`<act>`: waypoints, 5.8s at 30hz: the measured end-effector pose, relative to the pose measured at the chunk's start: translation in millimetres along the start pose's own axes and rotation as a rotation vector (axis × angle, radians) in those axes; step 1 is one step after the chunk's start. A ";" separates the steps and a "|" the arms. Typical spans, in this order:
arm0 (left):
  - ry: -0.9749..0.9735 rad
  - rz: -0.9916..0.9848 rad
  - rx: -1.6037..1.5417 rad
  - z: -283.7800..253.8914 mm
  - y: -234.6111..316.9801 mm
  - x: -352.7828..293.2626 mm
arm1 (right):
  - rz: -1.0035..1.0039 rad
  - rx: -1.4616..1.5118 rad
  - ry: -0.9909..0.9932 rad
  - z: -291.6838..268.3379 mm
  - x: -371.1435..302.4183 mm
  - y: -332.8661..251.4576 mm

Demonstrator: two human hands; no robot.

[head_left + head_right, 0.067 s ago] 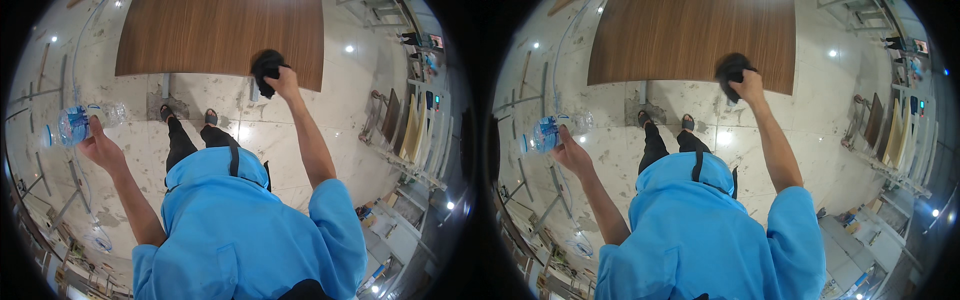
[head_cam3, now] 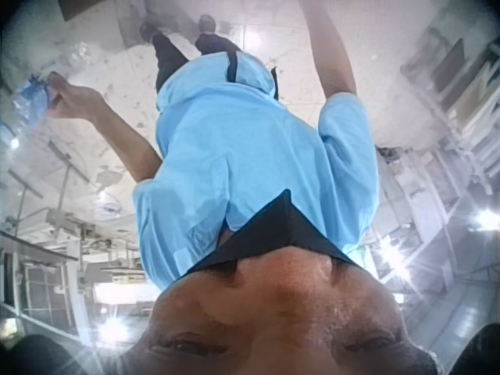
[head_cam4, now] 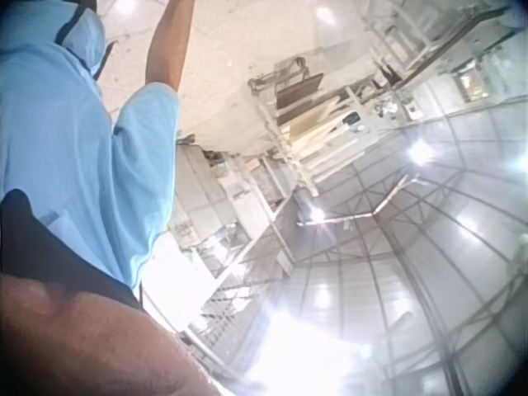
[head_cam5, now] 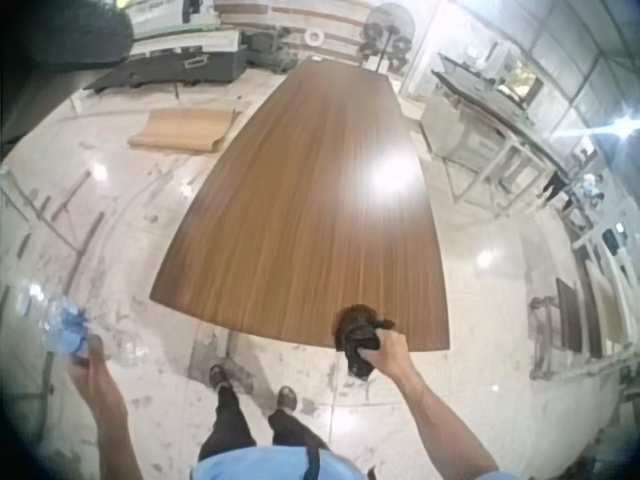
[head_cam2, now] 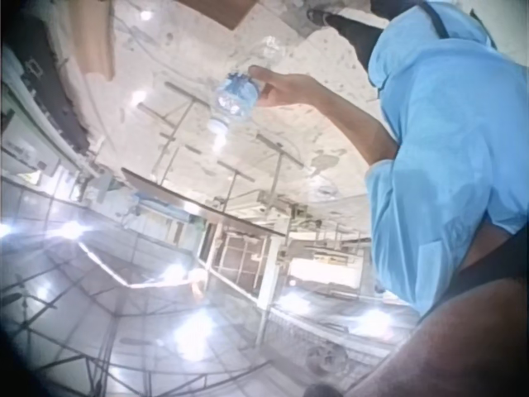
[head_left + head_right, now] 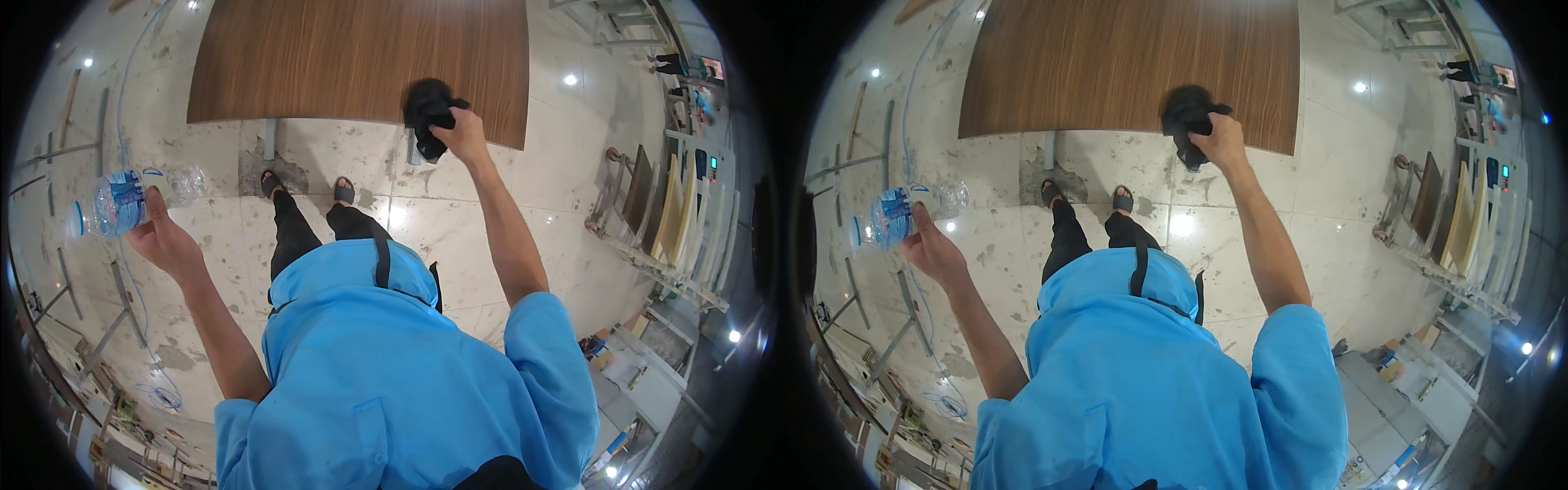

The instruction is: The person applies a dark liquid finish to the edges of a wooden tabletop using a small brush, then wipes the surface with a cloth. The person holds a small container of finish and a brush, repeatedly dipping the brush and applying the finish along the tabletop edges, followed by wiping with a cloth.

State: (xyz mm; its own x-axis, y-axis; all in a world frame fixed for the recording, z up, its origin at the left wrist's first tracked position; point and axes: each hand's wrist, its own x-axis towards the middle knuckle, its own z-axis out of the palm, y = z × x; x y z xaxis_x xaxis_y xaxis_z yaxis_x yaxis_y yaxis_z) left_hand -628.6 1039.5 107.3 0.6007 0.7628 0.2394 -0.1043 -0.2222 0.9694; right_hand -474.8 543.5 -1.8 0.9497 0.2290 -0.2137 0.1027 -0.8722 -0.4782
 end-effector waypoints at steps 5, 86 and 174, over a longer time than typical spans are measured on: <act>0.000 -0.023 0.003 -0.8 -8.7 6.0 | 0.222 -0.100 0.172 -2.9 9.6 8.4; -0.038 -0.120 0.126 14.4 -9.8 -17.9 | -0.191 -0.219 0.445 14.1 60.7 -40.4; -0.586 -0.327 0.075 -55.4 -16.4 27.9 | -0.827 -0.278 0.166 156.3 151.7 -296.0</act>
State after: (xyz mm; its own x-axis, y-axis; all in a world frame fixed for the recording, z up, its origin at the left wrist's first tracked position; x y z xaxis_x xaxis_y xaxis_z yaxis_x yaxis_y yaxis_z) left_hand -654.0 1098.0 101.0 0.9249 0.3473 -0.1547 0.1985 -0.0941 0.9756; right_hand -407.4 903.9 -25.8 0.5679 0.7857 0.2452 0.8228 -0.5335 -0.1960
